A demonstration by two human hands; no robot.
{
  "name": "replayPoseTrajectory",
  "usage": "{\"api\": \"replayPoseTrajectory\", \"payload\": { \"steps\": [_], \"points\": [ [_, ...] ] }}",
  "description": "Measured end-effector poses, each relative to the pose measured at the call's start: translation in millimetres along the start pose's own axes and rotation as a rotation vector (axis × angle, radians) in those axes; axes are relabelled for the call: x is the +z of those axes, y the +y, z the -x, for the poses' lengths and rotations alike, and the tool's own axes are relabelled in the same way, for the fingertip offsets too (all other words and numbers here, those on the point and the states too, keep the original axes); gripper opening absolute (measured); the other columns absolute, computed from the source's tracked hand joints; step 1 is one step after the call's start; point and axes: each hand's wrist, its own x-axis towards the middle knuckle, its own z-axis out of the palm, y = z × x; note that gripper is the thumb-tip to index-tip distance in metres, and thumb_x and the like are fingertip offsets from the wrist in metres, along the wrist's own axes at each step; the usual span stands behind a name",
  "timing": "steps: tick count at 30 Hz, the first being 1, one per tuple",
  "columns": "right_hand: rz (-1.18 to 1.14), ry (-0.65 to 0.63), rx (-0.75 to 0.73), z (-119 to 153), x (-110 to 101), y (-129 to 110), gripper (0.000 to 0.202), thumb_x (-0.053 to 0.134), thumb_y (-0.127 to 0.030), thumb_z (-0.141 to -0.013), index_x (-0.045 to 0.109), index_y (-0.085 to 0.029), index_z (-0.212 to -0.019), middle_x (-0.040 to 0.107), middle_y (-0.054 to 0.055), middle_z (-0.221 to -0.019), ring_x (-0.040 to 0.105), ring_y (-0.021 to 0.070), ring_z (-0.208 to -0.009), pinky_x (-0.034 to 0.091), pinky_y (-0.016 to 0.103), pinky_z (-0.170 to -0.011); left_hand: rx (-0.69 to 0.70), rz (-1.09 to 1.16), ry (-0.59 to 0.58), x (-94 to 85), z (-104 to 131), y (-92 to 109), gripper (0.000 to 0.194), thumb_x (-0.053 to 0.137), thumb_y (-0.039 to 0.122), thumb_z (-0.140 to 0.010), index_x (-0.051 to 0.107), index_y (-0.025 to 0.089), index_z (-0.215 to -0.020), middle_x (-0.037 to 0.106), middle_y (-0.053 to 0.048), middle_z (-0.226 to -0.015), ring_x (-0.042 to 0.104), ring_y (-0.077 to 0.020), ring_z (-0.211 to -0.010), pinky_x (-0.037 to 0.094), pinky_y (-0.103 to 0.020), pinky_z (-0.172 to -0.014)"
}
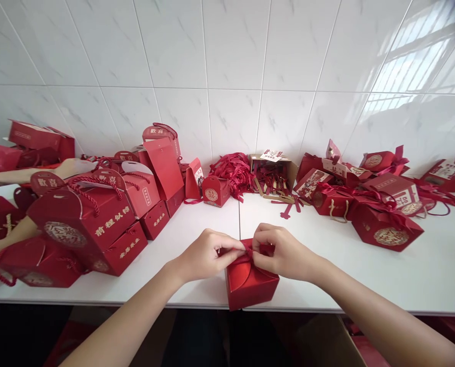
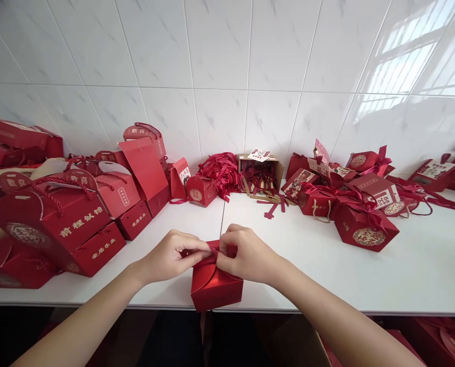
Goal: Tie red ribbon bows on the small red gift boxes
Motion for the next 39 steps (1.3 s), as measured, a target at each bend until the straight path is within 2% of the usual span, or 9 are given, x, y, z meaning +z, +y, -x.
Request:
{"api": "replayPoseTrajectory", "payload": {
  "steps": [4, 11, 16, 19, 22, 27, 31, 37, 39],
  "points": [
    [0.034, -0.048, 0.012, 4, -7, -2, 0.01, 0.057, -0.014, -0.075, 0.058, -0.018, -0.065, 0.055, 0.0, -0.077, 0.049, 0.0095, -0.062, 0.04, 0.023, -0.059, -0.006, 0.006, -0.052, -4.5, 2, -5, 0.021, 0.056, 0.024, -0.086, 0.077, 0.023, -0.089, 0.068, -0.004, -0.069, 0.056, -0.013, -0.058, 0.041, -0.024, -0.056],
    [0.08, -0.074, 0.075, 10, -20, 0, 0.011, 0.055, -0.012, -0.073, 0.052, -0.018, -0.064, 0.056, 0.0, -0.081, 0.049, 0.0106, -0.064, 0.04, 0.025, -0.061, -0.121, 0.155, -0.027, -13.3, 11, -14, 0.017, 0.059, 0.025, -0.082, 0.074, 0.019, -0.085, 0.059, -0.004, -0.074, 0.053, -0.0137, -0.064, 0.04, -0.024, -0.055],
    [0.124, -0.172, 0.055, 15, -25, 3, 0.01, 0.054, -0.016, -0.078, 0.054, -0.018, -0.068, 0.055, 0.001, -0.087, 0.051, 0.0114, -0.068, 0.043, 0.027, -0.066, -0.07, 0.231, -0.044, -14.6, 11, -15, 0.007, 0.058, 0.023, -0.08, 0.062, 0.019, -0.076, 0.054, -0.005, -0.092, 0.055, -0.0175, -0.086, 0.044, -0.031, -0.083],
    [0.121, -0.165, 0.012, 15, -23, 2, 0.01, 0.053, -0.017, -0.081, 0.055, -0.019, -0.072, 0.056, 0.003, -0.094, 0.054, 0.0138, -0.077, 0.046, 0.029, -0.072, -0.046, 0.324, -0.069, -10.7, 6, -12, 0.008, 0.059, 0.027, -0.081, 0.059, 0.02, -0.076, 0.053, -0.007, -0.119, 0.048, -0.0238, -0.117, 0.035, -0.037, -0.103],
    [0.138, -0.144, -0.022, 14, -21, -1, 0.012, 0.052, -0.021, -0.085, 0.056, -0.019, -0.074, 0.057, 0.005, -0.103, 0.055, 0.0176, -0.09, 0.046, 0.033, -0.08, -0.059, 0.354, -0.084, -4.4, -2, -13, 0.013, 0.058, 0.031, -0.084, 0.061, 0.022, -0.076, 0.051, -0.005, -0.132, 0.039, -0.026, -0.129, 0.026, -0.041, -0.11],
    [0.21, -0.22, -0.025, 20, -22, -3, 0.015, 0.049, -0.019, -0.086, 0.058, -0.02, -0.073, 0.052, 0.006, -0.118, 0.05, 0.0224, -0.11, 0.044, 0.041, -0.093, -0.115, 0.365, -0.012, 2.3, -10, -26, 0.029, 0.051, 0.036, -0.088, 0.056, 0.02, -0.064, 0.058, -0.005, -0.122, 0.046, -0.0266, -0.12, 0.029, -0.043, -0.107],
    [0.212, -0.268, -0.033, 25, -24, -1, 0.016, 0.053, -0.017, -0.082, 0.054, -0.019, -0.067, 0.048, 0.008, -0.125, 0.035, 0.0258, -0.131, 0.041, 0.042, -0.099, -0.112, 0.197, 0.003, -1.7, -10, -34, 0.031, 0.05, 0.034, -0.087, 0.053, 0.02, -0.061, 0.058, -0.005, -0.122, 0.038, -0.0286, -0.125, 0.025, -0.046, -0.107],
    [0.2, -0.276, -0.028, 23, -23, -2, 0.019, 0.049, -0.019, -0.085, 0.052, -0.019, -0.067, 0.047, 0.009, -0.127, 0.03, 0.0234, -0.134, 0.04, 0.042, -0.101, -0.125, 0.429, 0.038, -0.7, -12, -26, 0.033, 0.057, 0.034, -0.081, 0.038, 0.019, -0.058, 0.06, -0.005, -0.119, 0.055, -0.0222, -0.098, 0.042, -0.035, -0.083],
    [0.206, -0.285, -0.041, 23, -22, -4, 0.019, 0.05, -0.017, -0.084, 0.05, -0.018, -0.065, 0.047, 0.009, -0.126, 0.031, 0.0233, -0.134, 0.039, 0.042, -0.102, -0.119, 0.368, 0.044, 2.7, -15, -27, 0.039, 0.058, 0.036, -0.082, 0.035, 0.019, -0.055, 0.063, -0.006, -0.113, 0.054, -0.0222, -0.098, 0.041, -0.035, -0.082]
  ]
}}
